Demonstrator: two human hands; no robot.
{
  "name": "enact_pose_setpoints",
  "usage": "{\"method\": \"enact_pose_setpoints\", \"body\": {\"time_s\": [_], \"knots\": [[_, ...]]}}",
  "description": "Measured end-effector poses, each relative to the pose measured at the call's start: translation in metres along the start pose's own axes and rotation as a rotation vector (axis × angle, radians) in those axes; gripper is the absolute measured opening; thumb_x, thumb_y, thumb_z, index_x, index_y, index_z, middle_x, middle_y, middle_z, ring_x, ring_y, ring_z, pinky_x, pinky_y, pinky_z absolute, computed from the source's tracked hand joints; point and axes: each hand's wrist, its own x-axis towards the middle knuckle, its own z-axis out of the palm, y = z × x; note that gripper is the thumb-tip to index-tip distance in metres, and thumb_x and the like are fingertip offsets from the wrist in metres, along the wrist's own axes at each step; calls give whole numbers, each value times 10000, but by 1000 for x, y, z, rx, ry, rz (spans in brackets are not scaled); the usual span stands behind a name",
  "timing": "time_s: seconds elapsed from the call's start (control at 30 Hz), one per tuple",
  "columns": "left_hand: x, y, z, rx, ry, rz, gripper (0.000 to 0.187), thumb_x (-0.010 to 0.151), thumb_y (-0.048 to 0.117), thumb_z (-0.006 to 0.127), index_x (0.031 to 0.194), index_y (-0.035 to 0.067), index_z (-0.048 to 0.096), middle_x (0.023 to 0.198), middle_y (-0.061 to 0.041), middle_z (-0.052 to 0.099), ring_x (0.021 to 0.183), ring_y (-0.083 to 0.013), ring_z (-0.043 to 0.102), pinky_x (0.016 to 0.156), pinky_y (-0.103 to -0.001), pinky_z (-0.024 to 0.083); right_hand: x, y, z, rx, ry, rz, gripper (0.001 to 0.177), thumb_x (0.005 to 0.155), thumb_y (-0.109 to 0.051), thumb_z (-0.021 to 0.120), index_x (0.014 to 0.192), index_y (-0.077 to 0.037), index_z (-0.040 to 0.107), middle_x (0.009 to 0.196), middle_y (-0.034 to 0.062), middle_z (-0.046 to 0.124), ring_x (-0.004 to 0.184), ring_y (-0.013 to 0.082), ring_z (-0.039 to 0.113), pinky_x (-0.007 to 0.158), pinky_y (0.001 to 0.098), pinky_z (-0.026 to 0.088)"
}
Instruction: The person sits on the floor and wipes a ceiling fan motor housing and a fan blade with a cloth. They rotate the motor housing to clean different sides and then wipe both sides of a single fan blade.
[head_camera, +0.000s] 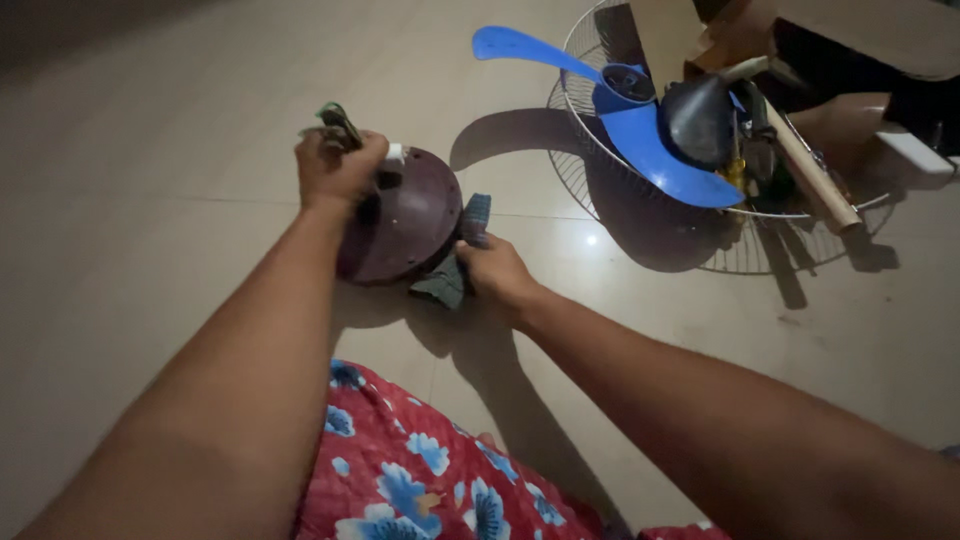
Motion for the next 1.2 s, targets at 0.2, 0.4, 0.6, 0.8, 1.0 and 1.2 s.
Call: {"method": "enact_pose_setpoints", "body": {"time_s": [0.2, 0.4, 0.6, 0.8, 1.0, 1.2], "knots": [[7, -8, 0, -83, 86, -75, 325, 749, 304, 747, 793, -17, 733, 747, -120, 752, 691, -208, 736, 684, -372, 585, -67, -19, -88, 168, 12, 264, 338, 1017, -166, 509, 1299, -20, 624, 1052, 118, 695, 903, 235, 686, 868, 422, 566], [1, -3, -6, -26, 95, -144, 301, 775, 286, 725, 765, -14, 708, 731, -113, 720, 676, -197, 719, 683, -376, 570, -169, -60, -183, -38, 330, 477, 399, 1037, -259, 496, 1379, -69, 577, 1177, 153, 634, 978, 258, 646, 914, 463, 540], [4, -7, 3, 155, 154, -120, 288, 827, 258, 709, 784, -27, 699, 794, -160, 733, 721, -259, 720, 753, -412, 585, -202, -68, -217, 166, 359, 311, 331, 1005, -194, 502, 1272, -11, 569, 1089, 126, 658, 929, 224, 656, 840, 373, 558], [-3, 5, -14, 31, -45, -262, 357, 815, 308, 796, 969, -5, 717, 1044, -187, 741, 959, -299, 720, 891, -424, 556, -228, -57, -222, 102, 412, 454, 337, 1035, -220, 478, 1243, 13, 605, 1023, 127, 684, 865, 229, 647, 778, 390, 514], [-28, 45, -46, 12, -197, -556, 1251, 665, 260, 907, 1577, 22, 85, 1428, -240, 539, 1283, -346, 578, 1121, -385, 429, -232, -70, -213, 200, 393, 390, 367, 1052, -254, 469, 1224, 46, 592, 1021, 145, 677, 864, 255, 647, 804, 396, 523], [-83, 96, -62, 253, -269, -625, 1347, 664, 365, 911, 1628, -26, 55, 1574, -254, 462, 1446, -361, 497, 1200, -419, 420, -252, -97, -229, 195, 485, 323, 347, 1052, -273, 454, 1223, -7, 596, 1041, 154, 689, 902, 253, 659, 855, 392, 542]]}}
